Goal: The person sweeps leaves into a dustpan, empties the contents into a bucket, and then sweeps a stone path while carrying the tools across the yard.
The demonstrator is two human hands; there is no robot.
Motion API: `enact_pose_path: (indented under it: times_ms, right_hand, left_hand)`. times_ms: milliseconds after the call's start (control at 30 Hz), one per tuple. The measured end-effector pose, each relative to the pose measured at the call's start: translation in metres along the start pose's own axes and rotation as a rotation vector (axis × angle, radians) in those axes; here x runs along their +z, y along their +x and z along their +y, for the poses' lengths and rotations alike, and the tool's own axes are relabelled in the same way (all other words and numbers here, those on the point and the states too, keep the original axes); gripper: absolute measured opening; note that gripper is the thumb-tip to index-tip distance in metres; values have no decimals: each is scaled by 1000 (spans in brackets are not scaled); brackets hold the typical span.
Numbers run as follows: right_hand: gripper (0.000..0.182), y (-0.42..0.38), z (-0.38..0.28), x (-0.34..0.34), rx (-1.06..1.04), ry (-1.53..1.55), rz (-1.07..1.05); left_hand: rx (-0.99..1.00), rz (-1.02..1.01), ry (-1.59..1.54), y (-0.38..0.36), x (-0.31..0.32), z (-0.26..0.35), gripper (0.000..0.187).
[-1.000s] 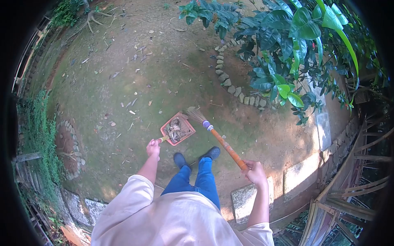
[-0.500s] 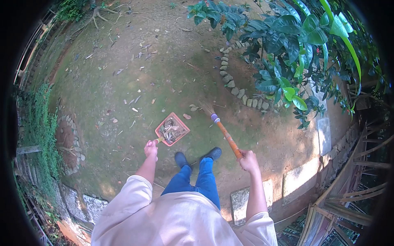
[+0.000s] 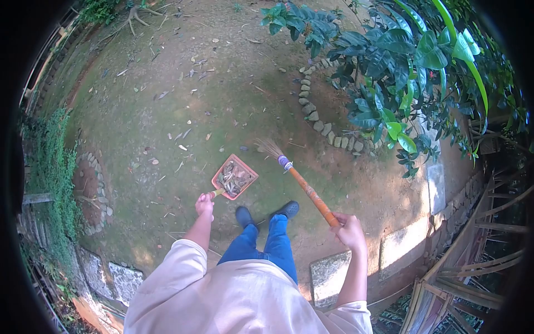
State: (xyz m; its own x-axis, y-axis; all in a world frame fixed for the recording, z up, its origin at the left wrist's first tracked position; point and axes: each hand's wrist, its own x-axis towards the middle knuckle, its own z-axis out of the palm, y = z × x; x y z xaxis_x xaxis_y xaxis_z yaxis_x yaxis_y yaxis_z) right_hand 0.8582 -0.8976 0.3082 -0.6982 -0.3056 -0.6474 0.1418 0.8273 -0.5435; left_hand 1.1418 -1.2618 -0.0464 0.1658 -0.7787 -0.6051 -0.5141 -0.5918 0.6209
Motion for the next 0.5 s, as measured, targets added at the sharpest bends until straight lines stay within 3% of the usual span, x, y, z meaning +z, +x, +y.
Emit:
enact_pose_path:
  times_ms: [267, 500]
  right_hand:
    - [55, 47, 9, 28, -48, -34, 60]
    - [51, 45, -2, 57, 17, -165, -107]
  left_hand:
    - [-82, -56, -39, -9, -4, 9, 55]
    - [-77, -47, -42, -1, -6, 2, 56]
